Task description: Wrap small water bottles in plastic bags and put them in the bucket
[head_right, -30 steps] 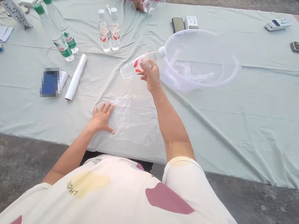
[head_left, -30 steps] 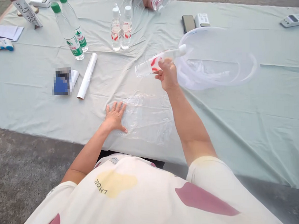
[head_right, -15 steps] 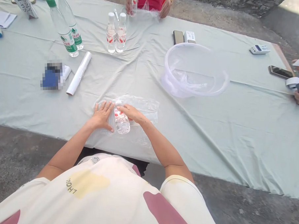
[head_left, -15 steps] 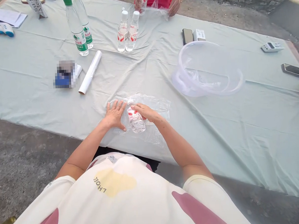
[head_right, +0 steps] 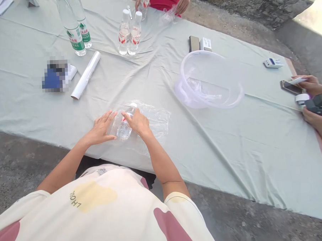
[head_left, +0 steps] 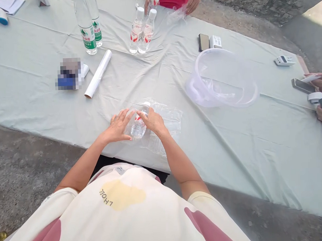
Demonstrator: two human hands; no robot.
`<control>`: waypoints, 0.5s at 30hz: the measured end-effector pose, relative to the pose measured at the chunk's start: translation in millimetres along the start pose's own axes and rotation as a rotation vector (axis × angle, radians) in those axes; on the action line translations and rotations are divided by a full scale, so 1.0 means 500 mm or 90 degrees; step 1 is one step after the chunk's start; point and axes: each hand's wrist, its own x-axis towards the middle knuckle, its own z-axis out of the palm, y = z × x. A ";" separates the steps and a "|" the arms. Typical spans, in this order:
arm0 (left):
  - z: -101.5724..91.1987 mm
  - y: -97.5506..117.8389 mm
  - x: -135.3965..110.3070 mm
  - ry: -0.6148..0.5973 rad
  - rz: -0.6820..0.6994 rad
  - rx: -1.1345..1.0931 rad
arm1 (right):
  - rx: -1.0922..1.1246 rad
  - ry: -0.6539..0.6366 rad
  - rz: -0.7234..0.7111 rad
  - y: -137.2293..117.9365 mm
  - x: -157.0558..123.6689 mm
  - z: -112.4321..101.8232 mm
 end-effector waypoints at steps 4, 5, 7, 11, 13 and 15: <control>0.020 0.010 -0.041 0.144 -0.187 0.007 | -0.064 0.008 -0.015 -0.020 -0.001 0.006; 0.028 0.014 -0.045 0.161 -0.216 0.020 | -0.078 0.008 -0.023 -0.024 -0.002 0.006; 0.041 0.023 -0.049 0.169 -0.226 0.038 | -0.101 0.012 -0.026 -0.028 -0.003 0.002; 0.054 0.038 -0.050 0.150 -0.211 -0.021 | -0.104 0.130 -0.047 -0.029 0.011 -0.030; 0.055 0.043 -0.053 0.146 -0.219 -0.052 | -0.112 0.193 -0.111 -0.033 0.029 -0.048; 0.055 0.045 -0.057 0.137 -0.231 -0.083 | -0.146 0.207 -0.184 -0.045 0.053 -0.058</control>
